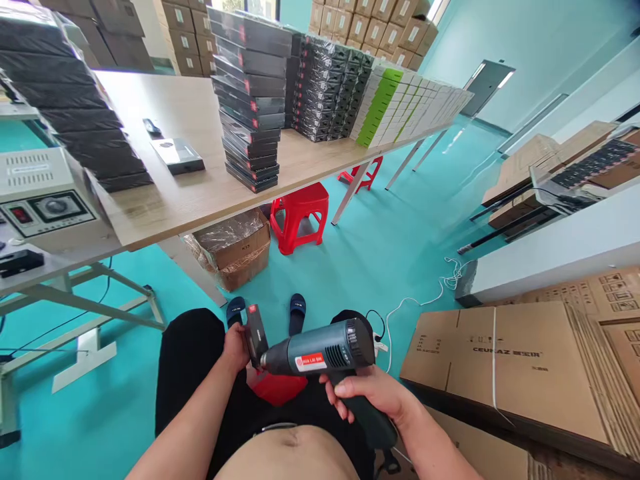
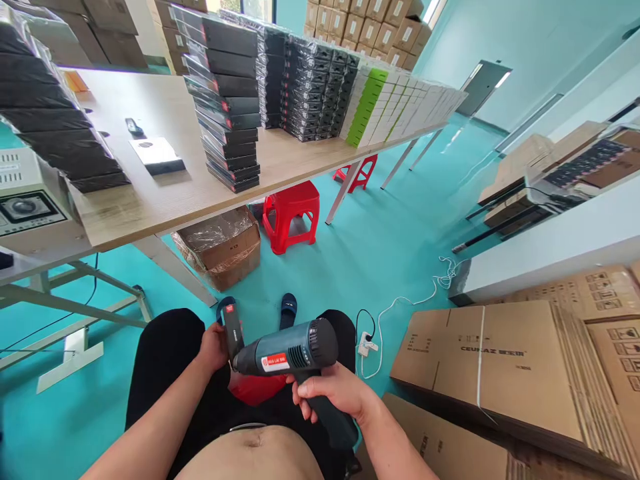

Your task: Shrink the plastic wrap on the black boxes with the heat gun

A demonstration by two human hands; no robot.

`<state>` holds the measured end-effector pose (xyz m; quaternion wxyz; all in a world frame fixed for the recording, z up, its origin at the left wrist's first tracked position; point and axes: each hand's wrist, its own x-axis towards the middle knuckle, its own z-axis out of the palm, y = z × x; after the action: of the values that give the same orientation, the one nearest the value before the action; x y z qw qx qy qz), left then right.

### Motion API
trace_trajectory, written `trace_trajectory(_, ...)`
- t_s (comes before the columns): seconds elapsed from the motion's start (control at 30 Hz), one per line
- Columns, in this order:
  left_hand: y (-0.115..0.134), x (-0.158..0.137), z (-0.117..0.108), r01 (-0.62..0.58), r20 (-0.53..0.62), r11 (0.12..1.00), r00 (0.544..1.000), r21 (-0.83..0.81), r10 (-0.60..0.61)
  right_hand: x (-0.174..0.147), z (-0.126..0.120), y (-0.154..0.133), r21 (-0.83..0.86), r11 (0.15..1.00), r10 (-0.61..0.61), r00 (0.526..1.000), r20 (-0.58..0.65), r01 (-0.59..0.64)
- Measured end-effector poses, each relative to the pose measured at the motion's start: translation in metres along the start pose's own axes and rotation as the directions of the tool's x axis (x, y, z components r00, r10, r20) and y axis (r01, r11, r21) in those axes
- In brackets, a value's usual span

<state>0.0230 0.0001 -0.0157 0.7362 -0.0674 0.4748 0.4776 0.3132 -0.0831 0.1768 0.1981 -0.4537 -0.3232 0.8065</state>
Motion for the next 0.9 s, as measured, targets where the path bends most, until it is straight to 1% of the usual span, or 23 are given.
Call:
trace_trajectory(0.07, 0.002, -0.002, -0.002, 0.015, 0.062, 0.999, 0.998, 0.028, -0.017, -0.004, -0.003, 0.004, 0.004, 1.0, 0.028, 0.999, 0.016, -0.028)
trace_trajectory(0.17, 0.004, -0.002, -0.006, 0.076, 0.174, 0.995, 0.981, 0.058, -0.085, -0.005, -0.006, 0.009, 0.013, 1.0, 0.016, 0.999, -0.035, -0.015)
trace_trajectory(0.2, 0.004, -0.002, -0.007, 0.111, 0.224, 0.992, 0.967, 0.057, -0.121, -0.004, -0.007, 0.01, 0.018, 1.0, 0.001, 0.998, -0.066, 0.0)
trace_trajectory(0.27, 0.006, -0.001, -0.007, 0.181, 0.335, 0.982, 0.923, 0.059, -0.19, -0.003, -0.009, 0.013, 0.032, 0.999, -0.028, 0.991, -0.128, 0.032)
trace_trajectory(0.33, 0.008, -0.002, -0.005, 0.217, 0.418, 0.973, 0.879, 0.072, -0.228, -0.003, -0.011, 0.015, 0.062, 0.996, -0.053, 0.983, -0.175, 0.064)
trace_trajectory(0.4, 0.01, -0.006, -0.002, 0.227, 0.458, 0.97, 0.856, 0.081, -0.239, -0.003, -0.013, 0.017, 0.111, 0.988, -0.081, 0.976, -0.201, 0.105)
trace_trajectory(0.47, 0.011, -0.013, 0.001, 0.212, 0.485, 0.974, 0.846, 0.076, -0.222, -0.002, -0.016, 0.018, 0.174, 0.974, -0.107, 0.969, -0.225, 0.148)
trace_trajectory(0.53, 0.01, -0.019, 0.002, 0.163, 0.507, 0.983, 0.843, 0.082, -0.181, -0.002, -0.018, 0.018, 0.234, 0.955, -0.118, 0.959, -0.257, 0.181)
trace_trajectory(0.6, 0.007, -0.022, 0.002, 0.092, 0.487, 0.986, 0.861, 0.138, -0.148, 0.0, -0.021, 0.018, 0.276, 0.939, -0.119, 0.948, -0.297, 0.204)
trace_trajectory(0.67, 0.001, -0.02, 0.002, 0.024, 0.391, 0.962, 0.911, 0.272, -0.133, 0.001, -0.025, 0.018, 0.299, 0.929, -0.114, 0.938, -0.328, 0.218)
trace_trajectory(0.7, -0.002, -0.018, 0.001, -0.026, 0.334, 0.934, 0.937, 0.356, -0.101, 0.001, -0.027, 0.019, 0.307, 0.926, -0.111, 0.935, -0.337, 0.22)
trace_trajectory(0.73, -0.006, -0.015, 0.002, -0.096, 0.288, 0.892, 0.957, 0.442, -0.04, 0.001, -0.028, 0.02, 0.314, 0.924, -0.105, 0.933, -0.344, 0.219)
trace_trajectory(0.77, -0.01, -0.012, 0.002, -0.178, 0.267, 0.834, 0.963, 0.522, 0.039, 0.001, -0.03, 0.022, 0.32, 0.922, -0.099, 0.932, -0.349, 0.217)
trace_trajectory(0.8, -0.013, -0.009, 0.002, -0.262, 0.274, 0.764, 0.955, 0.589, 0.116, 0.0, -0.031, 0.023, 0.325, 0.921, -0.093, 0.931, -0.353, 0.216)
trace_trajectory(0.83, -0.016, -0.007, 0.002, -0.337, 0.299, 0.691, 0.937, 0.64, 0.18, 0.0, -0.032, 0.024, 0.328, 0.92, -0.089, 0.93, -0.357, 0.214)
trace_trajectory(0.87, -0.018, -0.005, 0.002, -0.385, 0.326, 0.624, 0.921, 0.68, 0.214, 0.0, -0.032, 0.026, 0.33, 0.92, -0.085, 0.929, -0.36, 0.212)
trace_trajectory(0.9, -0.019, -0.004, 0.001, -0.402, 0.342, 0.575, 0.915, 0.713, 0.215, -0.001, -0.032, 0.027, 0.329, 0.921, -0.082, 0.929, -0.362, 0.21)
